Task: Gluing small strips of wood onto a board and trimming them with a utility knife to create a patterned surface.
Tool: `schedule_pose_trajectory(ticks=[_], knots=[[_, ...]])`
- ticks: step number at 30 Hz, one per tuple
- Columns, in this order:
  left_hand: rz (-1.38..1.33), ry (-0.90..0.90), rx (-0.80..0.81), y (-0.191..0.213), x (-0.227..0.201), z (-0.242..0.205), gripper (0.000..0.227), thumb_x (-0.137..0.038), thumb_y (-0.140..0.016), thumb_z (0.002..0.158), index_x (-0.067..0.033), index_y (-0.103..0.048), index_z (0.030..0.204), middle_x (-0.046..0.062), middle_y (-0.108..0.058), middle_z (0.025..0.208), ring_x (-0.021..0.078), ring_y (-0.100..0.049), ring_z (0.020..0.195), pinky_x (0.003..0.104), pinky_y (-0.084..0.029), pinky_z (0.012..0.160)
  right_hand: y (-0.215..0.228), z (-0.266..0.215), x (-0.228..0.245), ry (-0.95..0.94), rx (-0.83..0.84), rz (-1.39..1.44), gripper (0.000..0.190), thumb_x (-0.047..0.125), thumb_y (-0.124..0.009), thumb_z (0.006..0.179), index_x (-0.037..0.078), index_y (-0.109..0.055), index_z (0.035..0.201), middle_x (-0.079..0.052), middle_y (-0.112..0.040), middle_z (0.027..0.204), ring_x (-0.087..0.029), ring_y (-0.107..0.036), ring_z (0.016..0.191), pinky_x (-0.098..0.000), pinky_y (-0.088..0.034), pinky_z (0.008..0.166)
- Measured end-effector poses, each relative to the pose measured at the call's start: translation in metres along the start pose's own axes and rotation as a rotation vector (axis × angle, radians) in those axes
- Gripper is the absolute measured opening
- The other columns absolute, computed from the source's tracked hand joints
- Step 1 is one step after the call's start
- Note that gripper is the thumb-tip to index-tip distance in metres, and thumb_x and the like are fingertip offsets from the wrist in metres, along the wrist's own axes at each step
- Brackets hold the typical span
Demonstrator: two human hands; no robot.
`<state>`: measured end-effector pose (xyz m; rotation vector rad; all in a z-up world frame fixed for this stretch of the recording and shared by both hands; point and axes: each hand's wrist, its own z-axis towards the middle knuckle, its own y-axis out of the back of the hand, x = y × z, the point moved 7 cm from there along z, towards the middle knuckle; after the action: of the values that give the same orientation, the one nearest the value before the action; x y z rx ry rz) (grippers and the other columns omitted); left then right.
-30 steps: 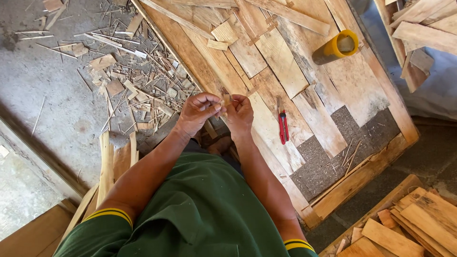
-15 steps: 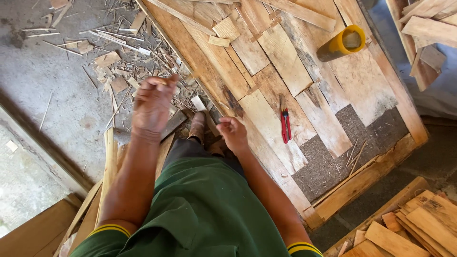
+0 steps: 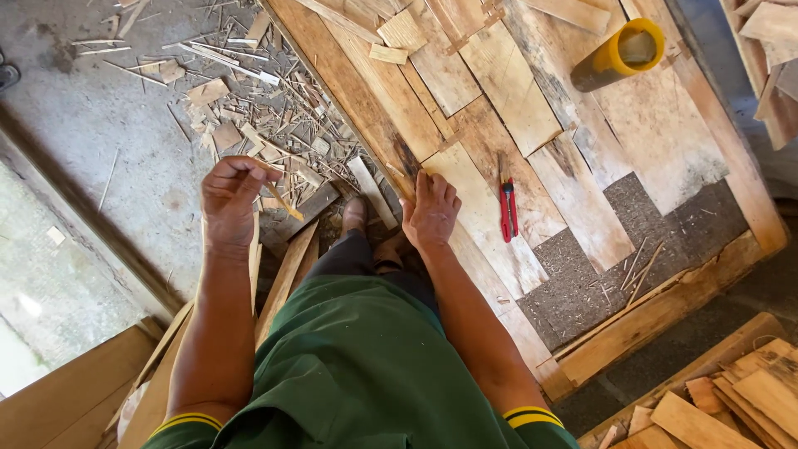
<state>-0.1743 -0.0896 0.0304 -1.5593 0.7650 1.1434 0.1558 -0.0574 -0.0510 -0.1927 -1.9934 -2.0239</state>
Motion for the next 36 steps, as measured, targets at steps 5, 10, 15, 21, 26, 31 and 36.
schedule_pose_trajectory(ticks=[5, 10, 15, 21, 26, 31, 36], knots=[[0.166, 0.080, 0.089, -0.023, 0.014, 0.012, 0.010, 0.003, -0.067, 0.099, -0.0048, -0.068, 0.105, 0.011, -0.074, 0.096, 0.0177, -0.073, 0.091, 0.031, -0.060, 0.083, -0.003, 0.005, 0.000, 0.030, 0.040, -0.006, 0.071, 0.037, -0.079, 0.081, 0.008, -0.054, 0.142, -0.011, -0.049, 0.131, -0.035, -0.047, 0.120, -0.0500, -0.039, 0.097], [0.288, 0.113, 0.282, -0.061, 0.041, 0.027, 0.007, 0.003, -0.065, 0.100, -0.0026, -0.068, 0.104, 0.011, -0.074, 0.096, 0.0161, -0.073, 0.089, 0.031, -0.063, 0.081, -0.005, 0.014, 0.002, 0.028, 0.084, -0.014, 0.070, 0.036, -0.078, 0.082, 0.006, -0.054, 0.141, -0.011, -0.050, 0.130, -0.034, -0.049, 0.117, -0.0468, -0.041, 0.095], [0.517, 0.234, 0.455, -0.097, 0.070, 0.036, 0.006, -0.004, -0.063, 0.101, -0.0028, -0.068, 0.103, 0.011, -0.076, 0.094, 0.0141, -0.072, 0.077, 0.028, -0.063, 0.069, -0.034, 0.024, 0.004, -0.002, 0.306, -0.030, 0.048, 0.029, -0.073, 0.093, 0.000, -0.055, 0.126, -0.018, -0.048, 0.126, -0.033, -0.053, 0.115, -0.0418, -0.048, 0.098], [0.486, 0.340, 0.489, -0.099, 0.116, 0.045, 0.011, -0.008, -0.063, 0.101, -0.0024, -0.069, 0.108, 0.012, -0.076, 0.096, 0.0132, -0.069, 0.069, 0.029, -0.061, 0.062, -0.019, 0.027, 0.011, -0.079, 0.054, 0.129, 0.026, 0.021, -0.072, 0.094, 0.015, -0.060, 0.116, -0.015, -0.053, 0.116, -0.036, -0.060, 0.103, -0.0475, -0.053, 0.082], [0.554, 0.346, 0.524, -0.108, 0.139, 0.054, 0.014, -0.010, -0.063, 0.101, -0.0018, -0.069, 0.110, 0.012, -0.078, 0.099, 0.0113, -0.070, 0.069, 0.027, -0.062, 0.062, -0.025, 0.037, 0.019, -0.124, 0.008, 0.158, 0.017, 0.022, -0.072, 0.092, 0.018, -0.062, 0.106, -0.010, -0.058, 0.109, -0.034, -0.062, 0.104, -0.0470, -0.054, 0.079], [0.555, 0.433, 0.496, -0.116, 0.161, 0.067, 0.017, -0.012, -0.062, 0.101, -0.0020, -0.067, 0.113, 0.013, -0.077, 0.104, 0.0110, -0.071, 0.069, 0.026, -0.064, 0.063, -0.019, 0.036, 0.014, -0.149, 0.043, 0.197, 0.009, 0.020, -0.071, 0.093, 0.015, -0.065, 0.095, -0.008, -0.060, 0.105, -0.033, -0.061, 0.103, -0.0477, -0.054, 0.079], [0.553, 0.582, 0.503, -0.141, 0.168, 0.066, 0.020, -0.011, -0.060, 0.100, -0.0040, -0.066, 0.117, 0.014, -0.075, 0.110, 0.0125, -0.072, 0.071, 0.027, -0.064, 0.064, -0.023, 0.015, 0.011, 0.325, -0.042, 0.491, 0.010, 0.017, -0.061, 0.102, 0.012, -0.060, 0.094, -0.010, -0.070, 0.105, -0.031, -0.070, 0.098, -0.0426, -0.058, 0.086]])
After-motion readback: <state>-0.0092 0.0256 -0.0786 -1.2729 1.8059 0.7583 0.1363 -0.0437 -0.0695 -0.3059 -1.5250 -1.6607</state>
